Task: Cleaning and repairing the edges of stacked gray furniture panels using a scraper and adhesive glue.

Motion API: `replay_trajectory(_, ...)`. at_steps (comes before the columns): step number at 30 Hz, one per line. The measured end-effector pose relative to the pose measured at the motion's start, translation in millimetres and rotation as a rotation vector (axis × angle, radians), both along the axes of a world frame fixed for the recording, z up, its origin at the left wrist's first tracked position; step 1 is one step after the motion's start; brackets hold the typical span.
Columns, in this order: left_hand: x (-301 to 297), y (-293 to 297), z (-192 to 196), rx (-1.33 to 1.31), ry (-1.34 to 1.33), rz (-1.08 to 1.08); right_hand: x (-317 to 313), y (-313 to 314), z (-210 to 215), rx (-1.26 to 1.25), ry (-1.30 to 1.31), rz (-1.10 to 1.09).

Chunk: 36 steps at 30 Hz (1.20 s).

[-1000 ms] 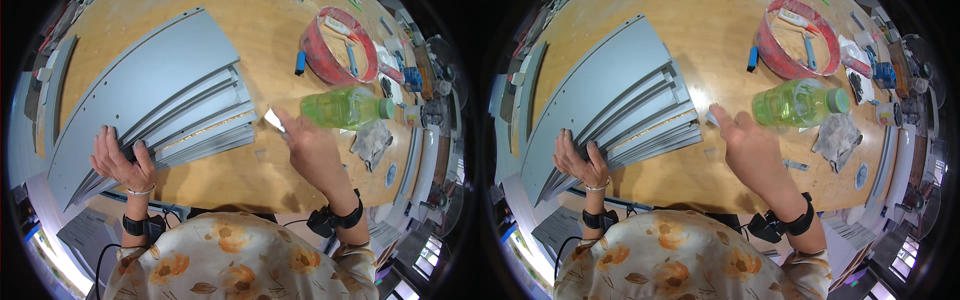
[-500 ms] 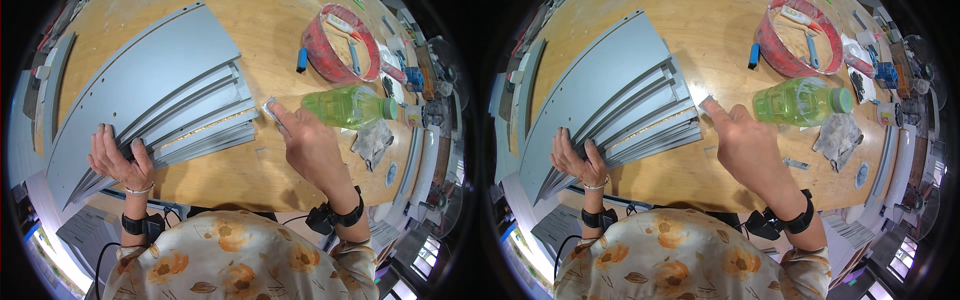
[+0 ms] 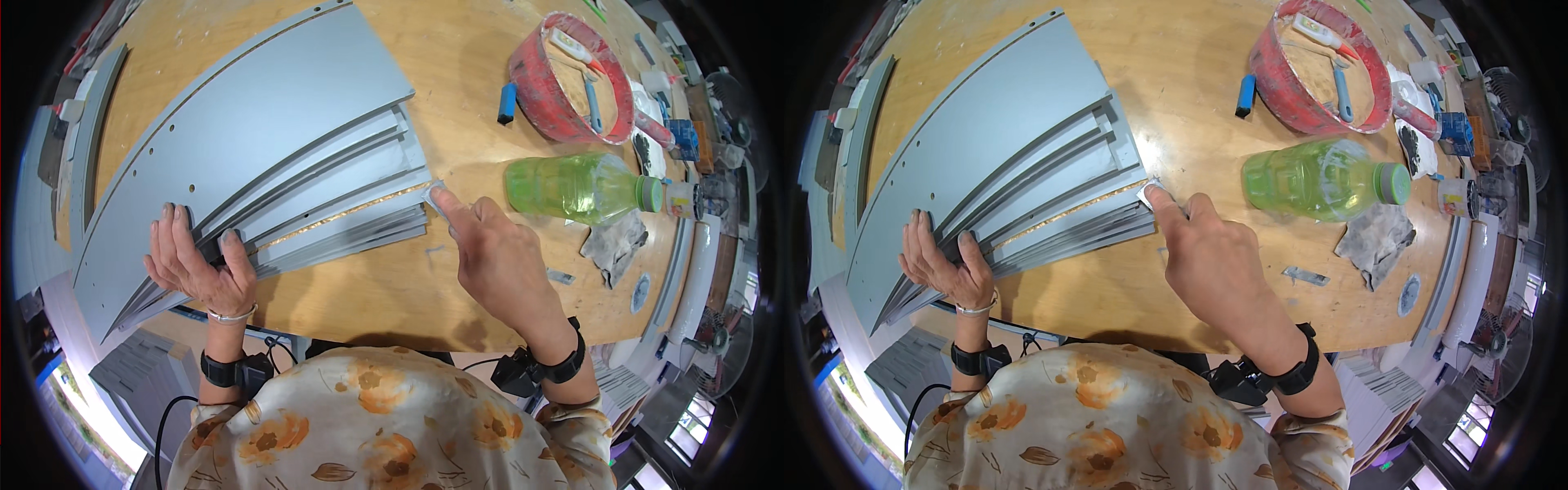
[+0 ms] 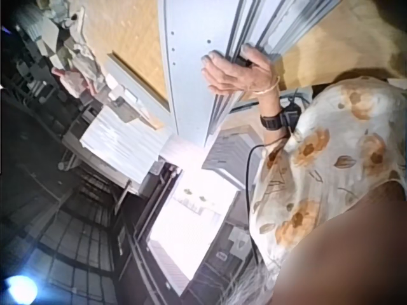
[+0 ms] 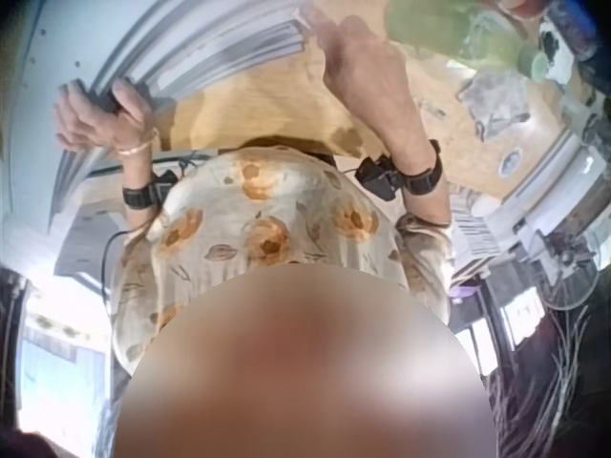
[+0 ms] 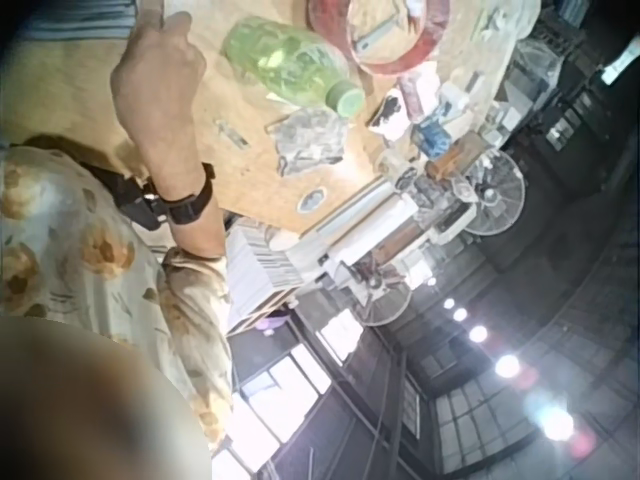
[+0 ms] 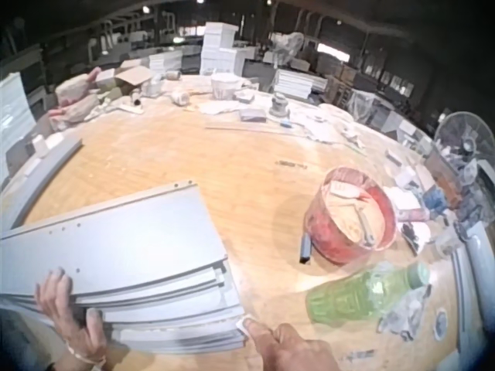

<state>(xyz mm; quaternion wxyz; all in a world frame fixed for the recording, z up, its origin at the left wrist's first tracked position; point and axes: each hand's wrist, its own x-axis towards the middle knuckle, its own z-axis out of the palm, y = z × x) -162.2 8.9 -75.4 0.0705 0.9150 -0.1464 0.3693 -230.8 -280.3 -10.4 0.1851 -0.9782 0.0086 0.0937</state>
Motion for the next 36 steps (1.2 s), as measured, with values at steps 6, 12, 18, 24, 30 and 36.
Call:
replay_trajectory(6, 2, 2, -1, 0.006, -0.018, -0.006, -8, -4, 3, -0.102, 0.087, 0.068)
replay_trajectory(12, 1, 2, 1, 0.013, -0.006, -0.006, 1, -20, -1, 0.051, -0.352, -0.069)
replay_trajectory(18, 1, -3, 1, 0.009, 0.005, -0.001, 19, -27, -24, 0.173, -0.528, -0.018)
replay_trajectory(24, -1, -3, 1, 0.012, -0.002, -0.008, 19, -23, -27, 0.108, -0.492, -0.014)
replay_trajectory(30, 2, 0, 1, 0.029, -0.041, -0.05, 11, -20, -40, 0.284, -0.511, -0.231)
replay_trajectory(36, 4, 2, -2, 0.057, -0.062, -0.074, 9, -26, -44, 0.293, -0.499, -0.154)
